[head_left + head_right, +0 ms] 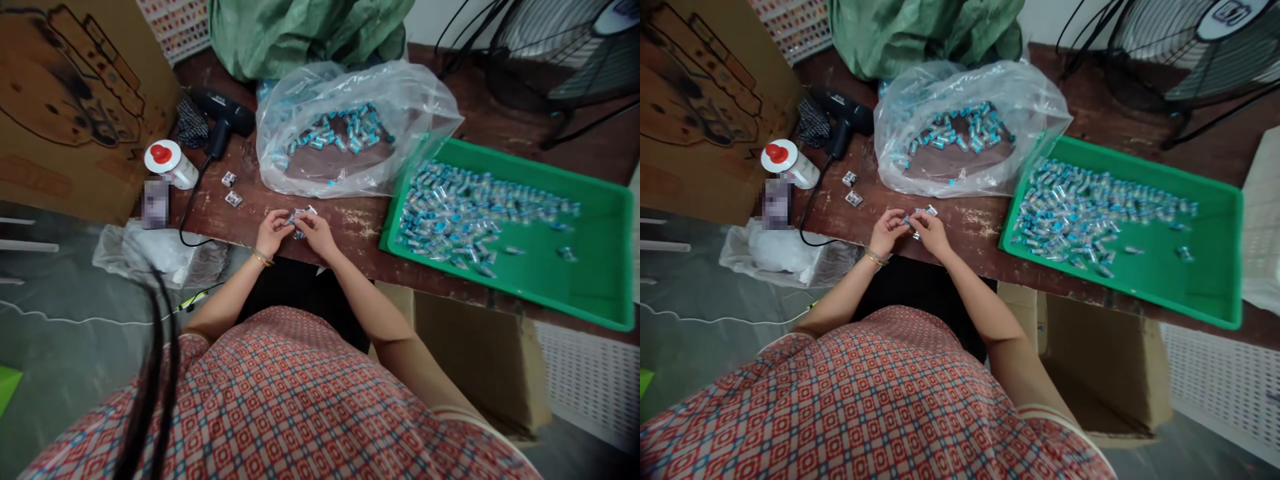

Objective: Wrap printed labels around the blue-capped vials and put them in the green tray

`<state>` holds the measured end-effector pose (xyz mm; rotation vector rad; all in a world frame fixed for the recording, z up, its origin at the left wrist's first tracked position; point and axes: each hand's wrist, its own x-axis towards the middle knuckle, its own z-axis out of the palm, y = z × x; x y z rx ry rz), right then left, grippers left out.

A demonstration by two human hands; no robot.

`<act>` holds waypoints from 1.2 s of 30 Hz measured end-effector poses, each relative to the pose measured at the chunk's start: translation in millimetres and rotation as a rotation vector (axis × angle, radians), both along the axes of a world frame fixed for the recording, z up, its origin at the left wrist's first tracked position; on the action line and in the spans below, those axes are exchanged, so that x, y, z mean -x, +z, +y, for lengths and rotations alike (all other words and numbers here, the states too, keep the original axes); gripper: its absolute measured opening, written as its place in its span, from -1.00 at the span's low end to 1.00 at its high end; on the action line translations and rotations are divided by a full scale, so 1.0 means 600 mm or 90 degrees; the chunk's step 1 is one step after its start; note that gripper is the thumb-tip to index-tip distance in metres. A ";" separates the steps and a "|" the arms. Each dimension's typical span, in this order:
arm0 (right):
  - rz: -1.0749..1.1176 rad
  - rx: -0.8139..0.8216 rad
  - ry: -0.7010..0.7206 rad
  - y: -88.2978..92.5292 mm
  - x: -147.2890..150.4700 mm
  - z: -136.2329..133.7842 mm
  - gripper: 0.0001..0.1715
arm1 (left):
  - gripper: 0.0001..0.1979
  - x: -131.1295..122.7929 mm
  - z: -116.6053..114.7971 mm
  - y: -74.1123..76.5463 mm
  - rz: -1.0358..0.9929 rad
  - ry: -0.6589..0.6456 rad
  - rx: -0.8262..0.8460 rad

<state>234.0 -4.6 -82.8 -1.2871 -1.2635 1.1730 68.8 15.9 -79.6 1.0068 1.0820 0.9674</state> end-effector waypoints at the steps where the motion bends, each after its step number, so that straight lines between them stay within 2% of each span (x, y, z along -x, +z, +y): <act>1: -0.030 -0.010 0.008 0.004 -0.002 0.007 -0.58 | -0.46 0.002 -0.001 0.007 0.008 -0.010 0.008; 4: -0.153 -0.042 0.082 0.025 -0.015 0.023 -0.70 | -0.62 0.014 0.006 0.021 0.096 -0.040 0.001; 7: -0.230 -0.053 0.161 0.039 -0.030 0.058 -0.75 | -0.66 0.028 0.020 0.023 0.167 -0.033 -0.017; 9: -0.263 -0.074 0.129 0.041 -0.036 0.109 -0.76 | -0.64 0.036 0.028 0.019 0.151 -0.011 0.016; 13: -0.394 -0.103 -0.016 0.029 -0.032 0.258 -0.70 | -0.57 0.044 0.031 0.021 0.071 0.010 0.110; 16: -0.485 -0.084 0.017 0.009 -0.007 0.347 -0.64 | -0.58 0.051 0.026 0.032 0.056 0.019 0.125; 18: -0.505 -0.081 0.053 -0.006 0.012 0.375 -0.64 | -0.59 0.056 0.023 0.039 0.057 0.022 0.121; 21: -0.532 -0.097 0.059 -0.026 0.020 0.377 -0.62 | -0.60 0.066 0.020 0.041 0.050 0.024 0.122; 23: -0.558 -0.095 0.059 -0.033 0.004 0.363 -0.66 | -0.59 0.072 0.019 0.037 0.039 0.021 0.132; 27: -0.555 -0.043 0.109 -0.031 -0.049 0.321 -0.77 | -0.53 0.076 0.013 0.027 0.022 0.004 0.167; 30: -0.540 -0.014 0.127 -0.025 -0.063 0.292 -0.82 | -0.50 0.068 0.004 0.024 0.023 -0.010 0.178; 33: -0.593 -0.071 0.120 -0.017 -0.042 0.280 -0.70 | -0.48 0.057 -0.008 0.029 0.027 -0.022 0.176; 36: -0.626 -0.093 0.159 -0.002 -0.014 0.279 -0.54 | -0.48 0.055 -0.019 0.041 0.023 -0.017 0.165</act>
